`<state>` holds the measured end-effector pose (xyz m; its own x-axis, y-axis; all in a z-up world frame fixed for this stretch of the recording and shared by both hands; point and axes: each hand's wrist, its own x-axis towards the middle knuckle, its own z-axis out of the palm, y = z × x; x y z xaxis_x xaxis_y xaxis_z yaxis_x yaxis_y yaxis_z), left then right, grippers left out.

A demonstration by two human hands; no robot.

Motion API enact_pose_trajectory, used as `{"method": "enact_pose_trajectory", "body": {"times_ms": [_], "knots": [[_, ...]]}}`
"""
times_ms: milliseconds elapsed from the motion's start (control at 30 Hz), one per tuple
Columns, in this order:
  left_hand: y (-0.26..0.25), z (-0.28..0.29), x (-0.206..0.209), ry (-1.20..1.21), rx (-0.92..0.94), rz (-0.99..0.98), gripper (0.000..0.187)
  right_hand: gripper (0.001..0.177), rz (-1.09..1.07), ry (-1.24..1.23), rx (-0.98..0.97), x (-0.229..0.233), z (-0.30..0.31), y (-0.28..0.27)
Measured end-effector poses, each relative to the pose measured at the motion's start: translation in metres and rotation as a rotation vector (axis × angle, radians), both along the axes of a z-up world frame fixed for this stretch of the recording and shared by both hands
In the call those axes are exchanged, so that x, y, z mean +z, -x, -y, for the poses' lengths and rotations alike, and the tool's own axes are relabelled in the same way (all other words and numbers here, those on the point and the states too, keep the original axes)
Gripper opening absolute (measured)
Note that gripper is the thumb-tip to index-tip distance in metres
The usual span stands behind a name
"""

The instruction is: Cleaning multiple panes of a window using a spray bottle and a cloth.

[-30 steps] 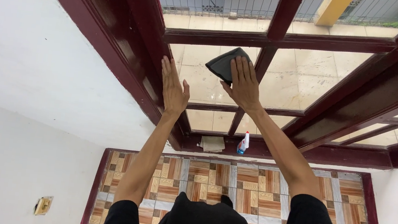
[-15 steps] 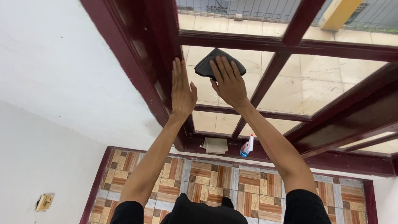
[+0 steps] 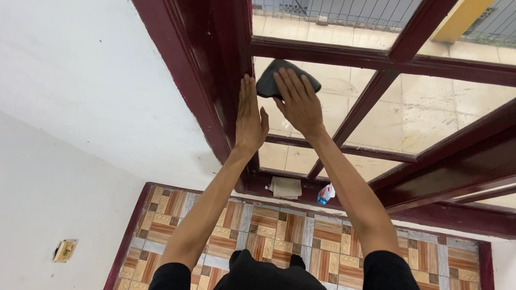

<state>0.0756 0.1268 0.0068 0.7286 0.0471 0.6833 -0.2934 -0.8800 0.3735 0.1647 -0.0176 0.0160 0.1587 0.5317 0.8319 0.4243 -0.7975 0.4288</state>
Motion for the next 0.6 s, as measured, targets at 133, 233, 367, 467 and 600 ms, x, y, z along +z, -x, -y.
{"method": "enact_pose_trajectory", "body": {"times_ms": [133, 233, 367, 467, 600], "knots": [[-0.001, 0.003, -0.001, 0.008, 0.023, 0.011, 0.085, 0.059, -0.025, -0.062, -0.008, -0.004, 0.032, 0.001], [0.0, 0.004, 0.001, 0.036, 0.014, -0.057, 0.088, 0.062, -0.081, -0.111, -0.046, -0.011, 0.058, 0.0], [0.002, 0.005, 0.002, 0.042, 0.022, -0.098, 0.09, 0.067, -0.105, -0.162, -0.153, -0.015, 0.088, 0.004], [0.002, 0.008, 0.004, 0.039, 0.024, -0.116, 0.09, 0.072, -0.149, -0.208, -0.223, -0.019, 0.101, 0.01], [-0.001, 0.01, 0.004, 0.034, 0.032, -0.092, 0.09, 0.081, -0.224, -0.237, -0.265, -0.026, 0.103, 0.013]]}}
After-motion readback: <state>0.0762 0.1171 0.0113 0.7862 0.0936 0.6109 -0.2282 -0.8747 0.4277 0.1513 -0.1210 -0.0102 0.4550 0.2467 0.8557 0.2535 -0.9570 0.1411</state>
